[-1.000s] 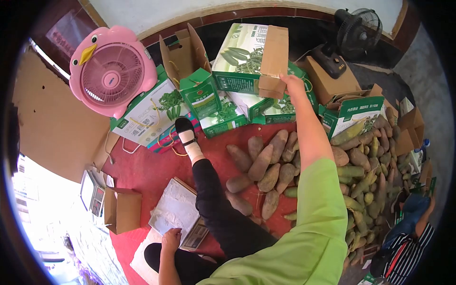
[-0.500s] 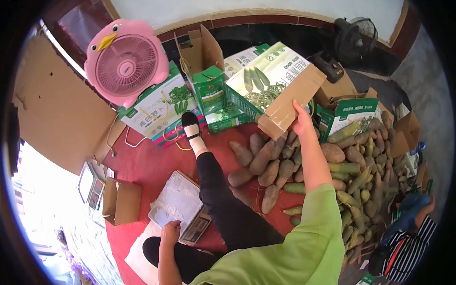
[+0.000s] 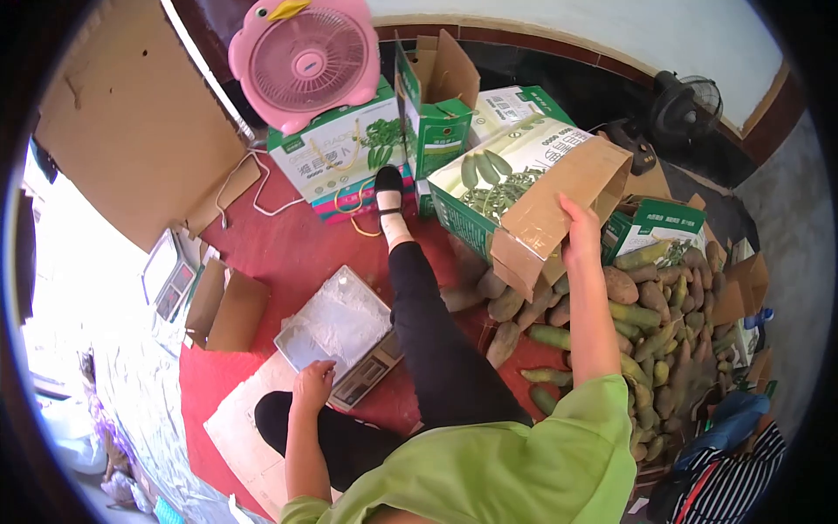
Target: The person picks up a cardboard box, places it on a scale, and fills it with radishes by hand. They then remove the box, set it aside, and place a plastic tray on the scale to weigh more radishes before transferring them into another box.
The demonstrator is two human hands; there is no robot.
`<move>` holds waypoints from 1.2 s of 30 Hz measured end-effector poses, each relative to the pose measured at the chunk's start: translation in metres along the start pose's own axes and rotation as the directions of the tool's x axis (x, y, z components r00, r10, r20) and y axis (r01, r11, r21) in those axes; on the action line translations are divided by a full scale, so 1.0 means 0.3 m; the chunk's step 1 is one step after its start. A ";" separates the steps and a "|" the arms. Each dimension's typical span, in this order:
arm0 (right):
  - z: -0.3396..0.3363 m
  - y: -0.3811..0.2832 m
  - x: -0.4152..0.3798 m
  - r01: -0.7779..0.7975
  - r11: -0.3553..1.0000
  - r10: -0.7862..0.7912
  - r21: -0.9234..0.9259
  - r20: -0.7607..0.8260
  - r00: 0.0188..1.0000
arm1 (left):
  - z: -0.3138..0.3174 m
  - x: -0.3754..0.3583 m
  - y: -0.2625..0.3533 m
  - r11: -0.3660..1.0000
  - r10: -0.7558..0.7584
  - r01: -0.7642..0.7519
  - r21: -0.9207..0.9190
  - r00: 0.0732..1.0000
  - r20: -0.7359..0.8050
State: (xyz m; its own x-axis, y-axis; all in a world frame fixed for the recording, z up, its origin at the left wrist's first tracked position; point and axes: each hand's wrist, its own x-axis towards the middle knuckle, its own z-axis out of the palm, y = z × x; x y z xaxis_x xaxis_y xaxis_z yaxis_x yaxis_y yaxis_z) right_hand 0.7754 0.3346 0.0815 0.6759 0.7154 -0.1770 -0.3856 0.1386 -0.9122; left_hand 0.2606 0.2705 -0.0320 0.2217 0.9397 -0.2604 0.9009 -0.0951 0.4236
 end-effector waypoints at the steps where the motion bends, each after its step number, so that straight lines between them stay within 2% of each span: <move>1: 0.011 -0.005 -0.029 0.014 1.000 -0.014 0.007 0.044 0.999 | -0.007 -0.009 0.001 1.000 0.001 -0.001 -0.014 1.000 -0.017; 6: 0.144 -0.044 -0.223 0.062 0.997 -0.052 -0.036 0.230 0.972 | -0.022 -0.059 -0.010 0.997 0.024 -0.033 -0.076 0.992 -0.125; 9: 0.233 -0.028 -0.330 0.138 0.984 -0.081 -0.114 0.406 0.910 | -0.010 -0.073 -0.036 0.989 0.020 -0.046 -0.143 0.984 -0.179; 10: 0.261 -0.015 -0.368 0.125 0.985 -0.065 -0.122 0.407 0.911 | -0.015 -0.085 -0.036 0.989 0.007 -0.032 -0.145 0.985 -0.170; 12: 0.325 0.013 -0.434 0.220 0.951 -0.061 -0.216 0.568 0.821 | -0.032 -0.092 -0.025 0.986 0.026 -0.057 -0.155 0.980 -0.197; 13: 0.355 0.035 -0.460 0.211 0.952 -0.051 -0.221 0.567 0.822 | -0.034 -0.095 -0.025 0.987 0.026 -0.058 -0.152 0.979 -0.203; 15: 0.420 0.076 -0.503 0.285 0.910 0.011 -0.302 0.703 0.711 | -0.041 -0.104 -0.019 0.986 0.025 -0.058 -0.158 0.979 -0.204; 17: 0.470 0.140 -0.532 0.451 0.798 0.053 -0.400 0.791 0.609 | -0.041 -0.105 -0.022 0.986 0.035 -0.067 -0.151 0.977 -0.209; 19: 0.519 0.229 -0.541 0.837 0.472 -0.150 -0.277 0.910 0.385 | -0.043 -0.111 -0.017 0.985 0.043 -0.076 -0.153 0.977 -0.210; 22: 0.584 0.365 -0.597 0.918 0.321 -0.065 -0.232 0.962 0.266 | -0.056 -0.125 -0.010 0.985 0.042 -0.073 -0.154 0.979 -0.198; 23: 0.597 0.415 -0.612 0.915 0.329 -0.058 -0.234 0.962 0.267 | -0.058 -0.131 -0.008 0.985 0.035 -0.065 -0.157 0.982 -0.185; 25: 0.610 0.518 -0.635 0.960 0.231 0.083 -0.157 0.986 0.141 | -0.063 -0.141 -0.008 0.985 0.042 -0.072 -0.157 0.982 -0.185; 26: 0.610 0.565 -0.641 0.959 0.237 0.090 -0.155 0.986 0.137 | -0.065 -0.144 -0.008 0.984 0.057 -0.089 -0.157 0.979 -0.194; 28: 0.598 0.664 -0.649 0.995 0.081 0.247 -0.052 0.969 0.030 | -0.065 -0.151 -0.008 0.979 0.088 -0.127 -0.160 0.970 -0.227; 29: 0.585 0.716 -0.644 0.997 0.069 0.267 -0.036 0.964 0.017 | -0.068 -0.153 -0.008 0.972 0.129 -0.176 -0.158 0.955 -0.267; 30: 0.592 0.719 -0.653 0.996 0.079 0.271 -0.034 0.962 0.012 | -0.075 -0.155 -0.003 0.973 0.120 -0.166 -0.159 0.957 -0.263; 32: 0.598 0.721 -0.665 1.000 -0.009 0.288 -0.017 0.957 0.019 | -0.087 -0.159 0.012 0.968 0.119 -0.170 -0.185 0.958 -0.260; 33: 0.594 0.722 -0.667 1.000 -0.002 0.295 -0.021 0.955 0.020 | -0.093 -0.163 0.020 0.965 0.133 -0.197 -0.173 0.937 -0.323; 34: 0.594 0.722 -0.662 0.999 -0.005 0.284 -0.038 0.958 0.038 | -0.095 -0.158 0.022 0.965 0.132 -0.195 -0.176 0.939 -0.317; 36: 0.598 0.717 -0.652 0.999 -0.006 0.275 -0.053 0.960 0.052 | -0.104 -0.145 0.021 0.933 0.174 -0.337 -0.125 0.727 -0.664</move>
State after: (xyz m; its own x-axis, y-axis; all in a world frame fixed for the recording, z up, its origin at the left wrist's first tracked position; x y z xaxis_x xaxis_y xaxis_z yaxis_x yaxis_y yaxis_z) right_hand 0.4476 0.3475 -0.0138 -0.6734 0.7331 0.0949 0.7106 0.6774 -0.1904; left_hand 0.2448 0.2392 0.0092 0.0702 0.8849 0.4604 0.7193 -0.3647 0.5912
